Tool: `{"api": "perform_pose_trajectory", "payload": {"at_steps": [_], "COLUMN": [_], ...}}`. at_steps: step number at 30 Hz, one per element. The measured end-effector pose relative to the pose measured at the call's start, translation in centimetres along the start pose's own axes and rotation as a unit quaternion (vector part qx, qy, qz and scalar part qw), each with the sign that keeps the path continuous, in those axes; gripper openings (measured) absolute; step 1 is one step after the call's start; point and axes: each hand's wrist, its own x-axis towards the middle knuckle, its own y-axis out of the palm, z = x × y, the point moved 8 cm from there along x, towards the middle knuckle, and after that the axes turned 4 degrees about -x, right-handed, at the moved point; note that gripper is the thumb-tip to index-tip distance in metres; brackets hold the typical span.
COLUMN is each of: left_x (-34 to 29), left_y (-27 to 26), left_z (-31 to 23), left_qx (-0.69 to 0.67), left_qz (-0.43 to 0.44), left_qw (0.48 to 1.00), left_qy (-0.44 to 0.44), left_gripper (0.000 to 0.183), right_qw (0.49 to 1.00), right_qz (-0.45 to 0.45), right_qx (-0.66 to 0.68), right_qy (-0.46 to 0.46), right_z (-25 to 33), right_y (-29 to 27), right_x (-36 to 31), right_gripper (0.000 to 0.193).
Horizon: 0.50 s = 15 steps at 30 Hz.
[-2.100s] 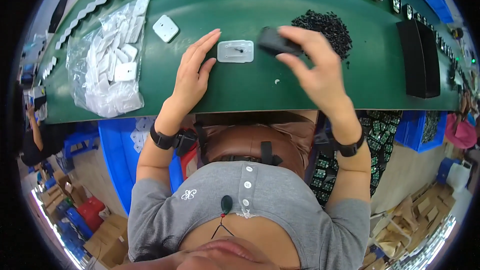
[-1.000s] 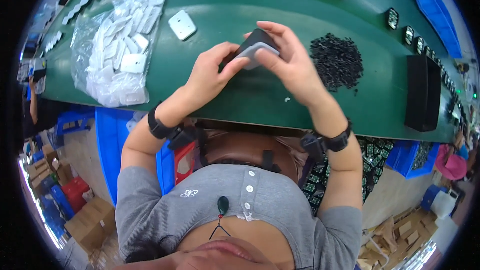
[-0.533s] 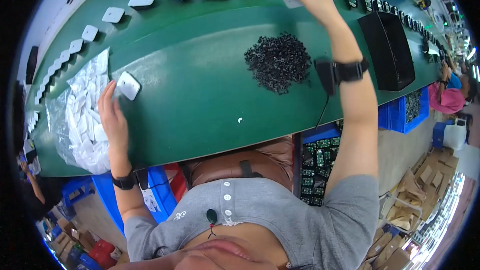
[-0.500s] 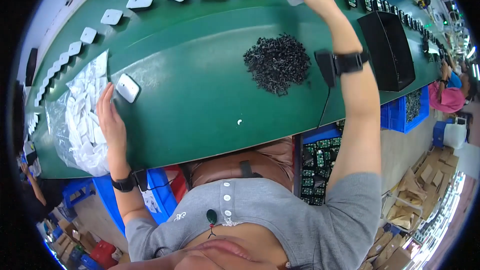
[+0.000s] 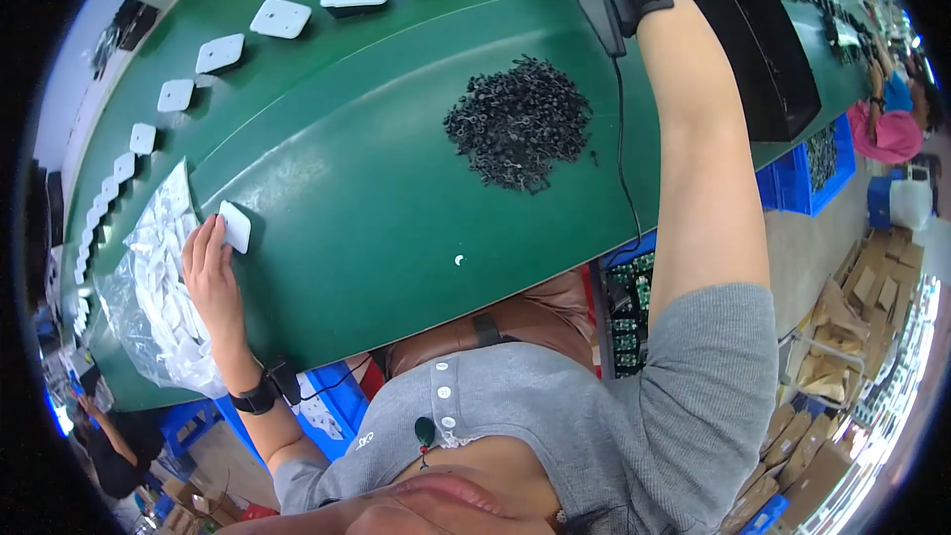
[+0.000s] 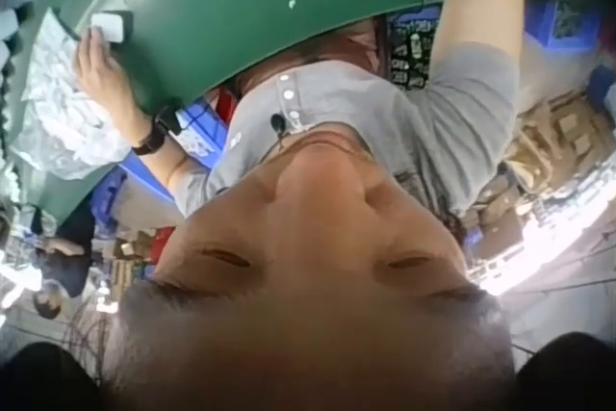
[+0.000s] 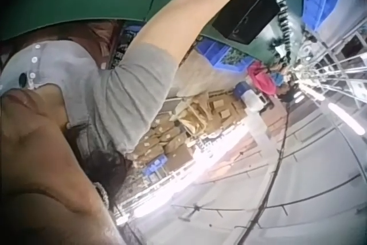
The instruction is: The person picks up a white plastic cover, inserts a small black component into it, and then presses the cover onto a black electronic housing. The completed unit is then placed onto the green conveyor belt with the others.
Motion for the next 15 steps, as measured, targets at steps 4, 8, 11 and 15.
{"api": "perform_pose_trajectory", "payload": {"at_steps": [4, 8, 11, 15], "left_x": [-0.2, -0.3, 0.5, 1.1], "left_y": [0.4, 0.4, 0.4, 0.6], "left_z": [0.3, 0.3, -0.9, -3.5], "left_qx": [0.000, -0.046, -0.087, -0.078], "left_qz": [0.006, -0.004, -0.015, -0.009], "left_qw": [1.000, 0.999, 0.996, 0.996], "left_qy": [0.003, 0.010, 0.024, 0.034], "left_gripper": [0.035, 0.034, 0.035, 0.037], "right_qw": [0.958, 0.981, 0.979, 0.976], "right_qz": [-0.249, -0.172, -0.170, -0.181], "right_qx": [-0.042, 0.063, 0.112, 0.104], "right_qy": [-0.139, -0.068, -0.002, 0.056], "right_z": [4.2, 4.6, 3.0, 2.8], "right_y": [-2.7, 0.0, 2.8, 6.4], "right_x": [-7.4, -17.7, -24.5, -30.3], "right_gripper": [0.028, 0.028, 0.022, 0.022]}}
